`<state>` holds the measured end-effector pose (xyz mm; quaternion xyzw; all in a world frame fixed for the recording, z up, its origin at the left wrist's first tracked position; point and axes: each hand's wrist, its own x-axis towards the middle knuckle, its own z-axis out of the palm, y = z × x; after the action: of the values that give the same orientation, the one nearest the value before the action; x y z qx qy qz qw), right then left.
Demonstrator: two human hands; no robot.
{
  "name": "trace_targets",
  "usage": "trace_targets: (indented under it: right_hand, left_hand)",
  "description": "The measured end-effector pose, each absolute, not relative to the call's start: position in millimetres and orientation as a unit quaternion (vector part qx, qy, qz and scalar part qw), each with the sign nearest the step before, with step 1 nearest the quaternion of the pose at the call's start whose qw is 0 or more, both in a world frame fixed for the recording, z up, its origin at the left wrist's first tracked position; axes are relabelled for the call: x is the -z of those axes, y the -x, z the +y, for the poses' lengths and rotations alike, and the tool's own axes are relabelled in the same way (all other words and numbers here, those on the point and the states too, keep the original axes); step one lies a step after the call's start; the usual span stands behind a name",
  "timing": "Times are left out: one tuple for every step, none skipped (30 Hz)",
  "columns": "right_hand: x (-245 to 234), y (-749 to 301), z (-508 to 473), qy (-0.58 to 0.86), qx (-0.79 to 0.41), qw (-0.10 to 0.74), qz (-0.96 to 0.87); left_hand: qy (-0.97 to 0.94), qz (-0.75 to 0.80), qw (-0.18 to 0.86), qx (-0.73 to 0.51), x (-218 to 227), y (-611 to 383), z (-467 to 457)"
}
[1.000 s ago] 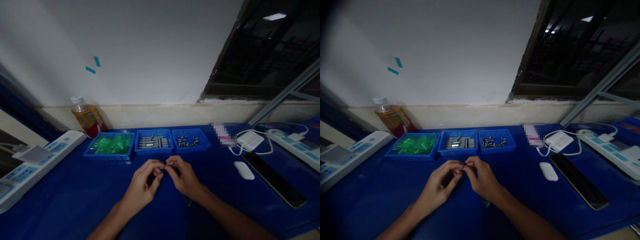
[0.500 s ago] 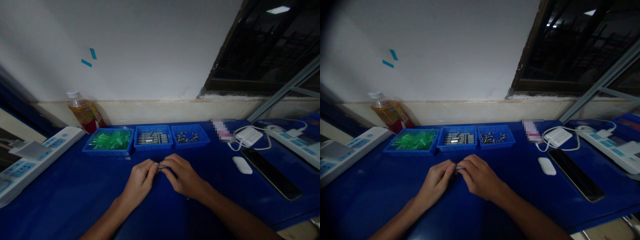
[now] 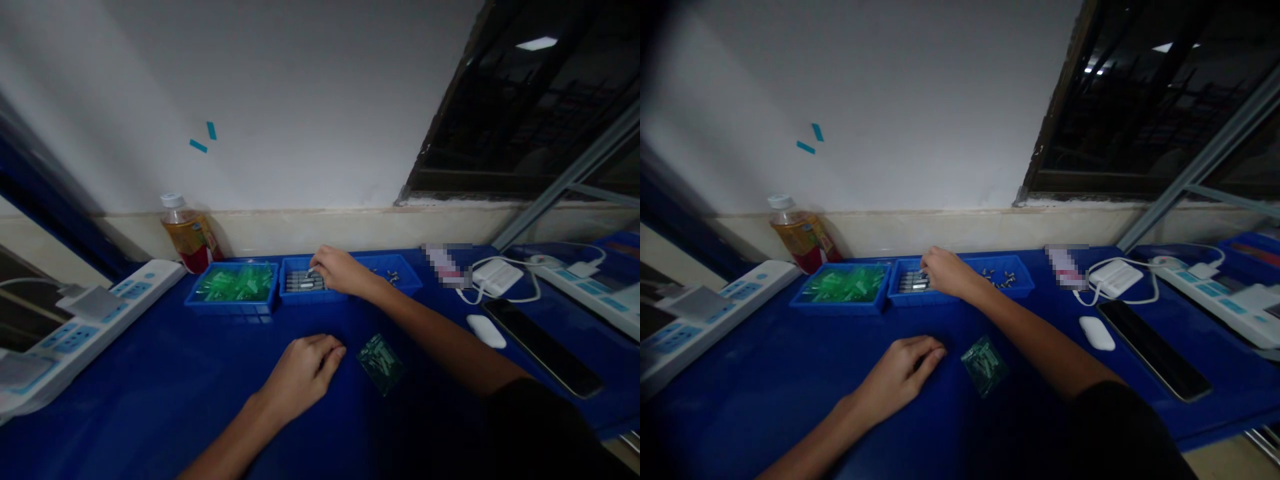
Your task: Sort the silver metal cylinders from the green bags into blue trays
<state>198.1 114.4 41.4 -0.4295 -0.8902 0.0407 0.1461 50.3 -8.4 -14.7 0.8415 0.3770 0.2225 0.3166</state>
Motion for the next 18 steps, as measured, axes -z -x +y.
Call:
trace_targets:
  right_hand:
    - [-39.2, -192.2, 119.9, 0.422, -0.037, 0.133, -0.896]
    - [-36.5, -186.9, 125.0, 0.415, -0.034, 0.121, -0.901]
    - [-33.2, -182.1, 129.8, 0.409, -0.032, 0.109, -0.905]
    - [-29.8, -177.8, 134.2, 0.404, -0.031, 0.098, -0.909]
    - [-26.5, -173.8, 137.9, 0.398, -0.030, 0.090, -0.913]
    - [-23.5, -170.1, 140.8, 0.392, -0.028, 0.087, -0.915]
    - [-21.2, -166.7, 142.6, 0.388, -0.026, 0.089, -0.917]
    - [-19.6, -163.7, 143.3, 0.385, -0.025, 0.097, -0.917]
    - [-19.0, -161.4, 142.7, 0.385, -0.023, 0.111, -0.916]
    - [-19.2, -160.0, 140.9, 0.388, -0.022, 0.128, -0.913]
    - [-20.4, -160.0, 137.9, 0.392, -0.022, 0.148, -0.908]
    - [-22.2, -161.4, 133.8, 0.397, -0.021, 0.170, -0.902]
    - [-24.5, -164.6, 128.5, 0.402, -0.022, 0.193, -0.895]
    - [-26.9, -169.5, 122.3, 0.407, -0.021, 0.218, -0.887]
    - [-29.1, -175.9, 115.3, 0.412, -0.019, 0.243, -0.878]
    - [-30.6, -183.7, 107.5, 0.416, -0.016, 0.266, -0.869]
    - [-31.1, -192.4, 99.2, 0.424, -0.010, 0.286, -0.859]
    - [-30.3, -201.7, 90.6, 0.433, -0.002, 0.303, -0.849]
  left_hand:
    - [-0.844, 0.377, 0.313, -0.219, 14.4, -49.8, -7.9]
    - [-0.846, 0.378, 0.309, -0.216, 14.1, -49.2, -7.5]
    - [-0.849, 0.377, 0.304, -0.211, 13.7, -48.7, -7.4]
    - [-0.852, 0.376, 0.299, -0.207, 13.4, -48.2, -7.4]
    - [-0.856, 0.374, 0.295, -0.202, 13.1, -47.8, -7.5]
    - [-0.859, 0.372, 0.291, -0.198, 12.9, -47.4, -7.8]
    - [-0.862, 0.371, 0.288, -0.193, 12.8, -47.1, -8.1]
    - [-0.864, 0.370, 0.284, -0.189, 12.7, -46.8, -8.4]
    - [-0.866, 0.369, 0.281, -0.186, 12.6, -46.6, -8.7]
    - [-0.868, 0.369, 0.279, -0.182, 12.5, -46.4, -9.0]
    - [-0.869, 0.369, 0.277, -0.179, 12.3, -46.3, -9.3]
    - [-0.870, 0.369, 0.276, -0.177, 12.0, -46.1, -9.5]
    - [-0.871, 0.367, 0.276, -0.175, 11.7, -46.0, -9.7]
    - [-0.872, 0.366, 0.276, -0.172, 11.3, -45.9, -9.8]
    - [-0.873, 0.364, 0.277, -0.168, 10.9, -45.8, -9.9]
    - [-0.875, 0.362, 0.277, -0.164, 10.6, -45.7, -9.9]
    - [-0.876, 0.361, 0.276, -0.161, 10.4, -45.6, -9.9]
    - [-0.877, 0.361, 0.275, -0.158, 10.2, -45.5, -9.7]
